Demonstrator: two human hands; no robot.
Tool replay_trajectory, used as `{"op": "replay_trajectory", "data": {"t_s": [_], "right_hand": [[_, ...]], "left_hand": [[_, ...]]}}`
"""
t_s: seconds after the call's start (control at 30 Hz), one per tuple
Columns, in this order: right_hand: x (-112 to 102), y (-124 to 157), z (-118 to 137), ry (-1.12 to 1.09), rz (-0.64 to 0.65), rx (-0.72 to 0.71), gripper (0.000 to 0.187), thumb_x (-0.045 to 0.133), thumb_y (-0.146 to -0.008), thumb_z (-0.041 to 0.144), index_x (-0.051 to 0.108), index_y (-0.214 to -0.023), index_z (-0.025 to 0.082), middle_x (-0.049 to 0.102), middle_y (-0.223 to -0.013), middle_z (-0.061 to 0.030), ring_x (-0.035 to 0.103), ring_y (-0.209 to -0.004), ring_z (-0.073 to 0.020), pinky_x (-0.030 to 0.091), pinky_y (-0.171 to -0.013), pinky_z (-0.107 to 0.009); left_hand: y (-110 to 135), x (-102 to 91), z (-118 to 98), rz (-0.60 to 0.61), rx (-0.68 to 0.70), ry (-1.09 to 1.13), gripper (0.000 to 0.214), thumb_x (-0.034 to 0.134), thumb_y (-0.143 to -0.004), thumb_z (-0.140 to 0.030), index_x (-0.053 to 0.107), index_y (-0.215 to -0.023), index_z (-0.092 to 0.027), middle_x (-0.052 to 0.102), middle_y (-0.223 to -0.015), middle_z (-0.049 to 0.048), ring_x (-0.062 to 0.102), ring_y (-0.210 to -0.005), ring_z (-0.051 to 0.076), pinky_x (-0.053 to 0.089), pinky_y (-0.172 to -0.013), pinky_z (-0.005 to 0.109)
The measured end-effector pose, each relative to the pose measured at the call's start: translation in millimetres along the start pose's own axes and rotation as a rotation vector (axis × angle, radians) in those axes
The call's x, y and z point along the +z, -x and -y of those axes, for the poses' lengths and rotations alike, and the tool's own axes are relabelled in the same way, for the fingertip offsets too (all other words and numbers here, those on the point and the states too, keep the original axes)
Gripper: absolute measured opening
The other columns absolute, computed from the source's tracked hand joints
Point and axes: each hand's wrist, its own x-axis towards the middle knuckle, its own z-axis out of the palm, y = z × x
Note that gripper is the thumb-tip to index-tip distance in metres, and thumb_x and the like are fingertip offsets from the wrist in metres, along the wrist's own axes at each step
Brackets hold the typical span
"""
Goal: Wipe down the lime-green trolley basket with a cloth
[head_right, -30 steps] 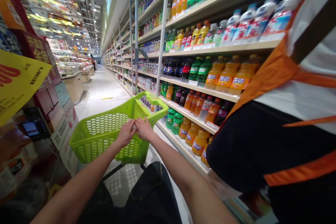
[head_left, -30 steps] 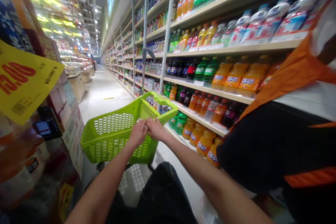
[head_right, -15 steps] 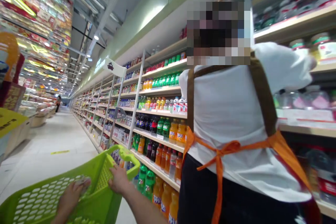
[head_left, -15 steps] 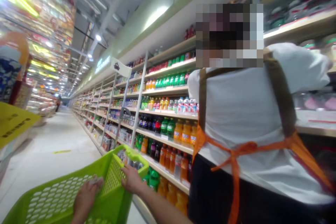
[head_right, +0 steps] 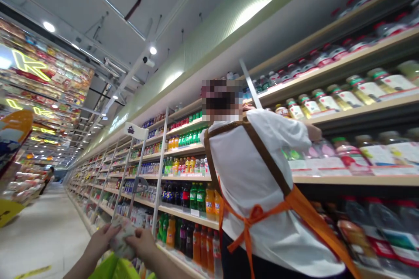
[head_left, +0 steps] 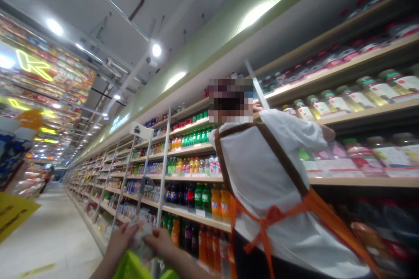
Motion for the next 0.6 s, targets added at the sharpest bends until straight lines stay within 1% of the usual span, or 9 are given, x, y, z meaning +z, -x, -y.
{"op": "replay_trajectory", "data": {"t_s": [0.07, 0.1, 0.17, 0.2, 0.27, 0.33, 0.4, 0.5, 0.6], "right_hand": [[2, 0, 11, -0.027, -0.028, -0.031, 0.014, 0.064, -0.06, 0.025, 0.065, -0.07, 0.015, 0.061, -0.064, 0.0014, 0.058, -0.062, -0.0124, 0.046, -0.059, -0.024], [5, 0, 15, -0.021, -0.042, -0.047, 0.012, 0.065, -0.06, 0.025, 0.064, -0.066, 0.015, 0.06, -0.061, 0.0016, 0.058, -0.061, -0.0128, 0.046, -0.06, -0.024], [12, -2, 20, 0.006, -0.074, -0.079, 0.012, 0.067, -0.059, 0.027, 0.062, -0.06, 0.015, 0.059, -0.057, 0.0013, 0.059, -0.061, -0.0145, 0.046, -0.062, -0.026], [16, -3, 20, 0.009, -0.088, -0.09, 0.014, 0.068, -0.059, 0.028, 0.062, -0.059, 0.015, 0.059, -0.056, 0.0011, 0.059, -0.062, -0.0154, 0.047, -0.062, -0.027], [24, -6, 16, -0.035, -0.098, -0.091, 0.018, 0.067, -0.061, 0.032, 0.062, -0.062, 0.015, 0.058, -0.056, 0.001, 0.06, -0.063, -0.0167, 0.047, -0.062, -0.027], [34, -8, 7, -0.13, -0.106, -0.063, 0.02, 0.065, -0.062, 0.035, 0.062, -0.067, 0.016, 0.058, -0.056, 0.0011, 0.06, -0.063, -0.0165, 0.048, -0.06, -0.027], [46, -6, -7, -0.231, -0.104, -0.014, 0.021, 0.062, -0.063, 0.035, 0.06, -0.072, 0.016, 0.058, -0.058, 0.0013, 0.06, -0.06, -0.0153, 0.048, -0.056, -0.026], [64, 4, -37, -0.252, -0.075, 0.064, 0.02, 0.057, -0.067, 0.033, 0.058, -0.077, 0.016, 0.059, -0.062, 0.0005, 0.059, -0.057, -0.0136, 0.049, -0.053, -0.026], [74, 16, -73, -0.047, -0.051, 0.166, 0.02, 0.051, -0.071, 0.034, 0.059, -0.073, 0.016, 0.06, -0.059, -0.0019, 0.059, -0.056, -0.016, 0.05, -0.056, -0.031]], "left_hand": [[-6, -12.8, -7, -0.069, -0.023, -0.014, 0.028, 0.053, -0.072, -0.032, 0.063, -0.091, -0.014, 0.069, -0.08, 0.0071, 0.065, -0.082, 0.025, 0.052, -0.07, 0.035], [-7, -17.3, -10, -0.157, 0.006, -0.067, 0.033, 0.052, -0.072, -0.031, 0.061, -0.097, -0.013, 0.068, -0.091, 0.0103, 0.064, -0.09, 0.027, 0.051, -0.076, 0.037], [-7, -20.9, -15, -0.342, 0.136, -0.156, 0.04, 0.05, -0.072, -0.028, 0.057, -0.107, -0.011, 0.06, -0.115, 0.0155, 0.054, -0.11, 0.028, 0.045, -0.09, 0.04], [-5, -20.0, -16, -0.373, 0.214, -0.171, 0.04, 0.049, -0.073, -0.028, 0.057, -0.108, -0.012, 0.055, -0.123, 0.0154, 0.048, -0.118, 0.028, 0.041, -0.095, 0.04], [-1, -14.6, -14, -0.254, 0.276, -0.134, 0.036, 0.049, -0.074, -0.032, 0.06, -0.104, -0.015, 0.056, -0.122, 0.012, 0.047, -0.119, 0.026, 0.041, -0.095, 0.038], [4, -7.7, -2, -0.042, 0.169, -0.038, 0.034, 0.05, -0.074, -0.038, 0.063, -0.097, -0.017, 0.065, -0.106, 0.0086, 0.056, -0.107, 0.025, 0.047, -0.087, 0.036], [12, -1.9, 16, 0.082, 0.026, 0.064, 0.035, 0.05, -0.075, -0.041, 0.063, -0.097, -0.016, 0.069, -0.089, 0.0062, 0.063, -0.092, 0.024, 0.05, -0.076, 0.034], [28, 3.6, 52, 0.165, -0.083, 0.135, 0.035, 0.046, -0.08, -0.039, 0.063, -0.095, -0.012, 0.069, -0.08, 0.006, 0.065, -0.076, 0.02, 0.05, -0.066, 0.03], [45, 7.2, 88, 0.168, -0.126, -0.108, 0.028, 0.046, -0.082, -0.029, 0.065, -0.082, -0.009, 0.068, -0.072, 0.0072, 0.063, -0.069, 0.018, 0.049, -0.064, 0.029]]}}
